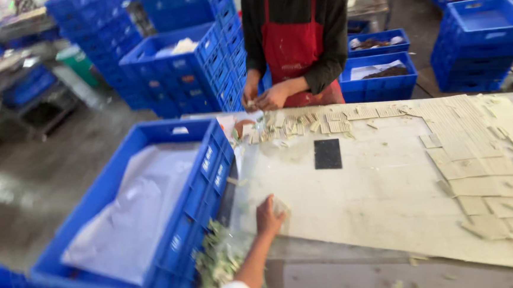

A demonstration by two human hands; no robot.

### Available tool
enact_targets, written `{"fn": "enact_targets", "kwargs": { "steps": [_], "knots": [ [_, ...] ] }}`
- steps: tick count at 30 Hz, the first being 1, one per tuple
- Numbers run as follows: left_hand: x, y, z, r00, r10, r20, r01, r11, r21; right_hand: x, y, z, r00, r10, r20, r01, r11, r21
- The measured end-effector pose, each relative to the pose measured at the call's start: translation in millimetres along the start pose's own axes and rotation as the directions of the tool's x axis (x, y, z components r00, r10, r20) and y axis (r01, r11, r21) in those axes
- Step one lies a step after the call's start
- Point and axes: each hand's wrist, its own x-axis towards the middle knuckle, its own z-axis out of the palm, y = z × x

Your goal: The person sands small rectangular wooden pieces one at a time, holding each piece against a black sanding block and rubbing it to smooth the edges. Sanded pieces are set on the work board and gathered into a pile, while scrap pieces are pushed aside and collected.

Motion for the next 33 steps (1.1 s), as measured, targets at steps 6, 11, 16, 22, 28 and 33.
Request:
{"fn": "enact_targets", "kwargs": {
  "steps": [6,11,16,22,28,33],
  "knots": [
    [-16.4,-23.8,-11.4,0.995,-0.004,-0.099,0.0,0.999,-0.041,-86.9,10.2,-25.3,0.968,0.131,-0.216,-0.056,0.946,0.32],
    [-69.7,12.7,-11.3,0.959,0.258,-0.119,-0.283,0.902,-0.325,-117.7,-50.6,6.1,0.999,-0.052,0.018,0.001,0.347,0.938],
    [-144.9,54.3,-33.4,0.836,0.504,0.22,-0.364,0.807,-0.465,-130.1,-226.2,24.7,0.928,-0.224,0.297,-0.239,0.253,0.937],
    [-157.7,56.6,-48.3,0.774,0.569,0.277,-0.404,0.781,-0.476,-145.1,-338.6,-21.1,0.818,-0.475,0.324,0.141,0.712,0.688],
    [-165.3,51.8,-32.2,0.813,0.547,0.199,-0.396,0.771,-0.499,-98.6,-360.1,-56.5,0.228,-0.737,-0.636,0.849,0.47,-0.24],
    [-175.1,37.3,-7.4,0.81,0.557,0.186,-0.393,0.749,-0.534,-86.4,-247.6,2.1,0.66,-0.723,-0.204,0.308,0.013,0.951]
  ]
}}
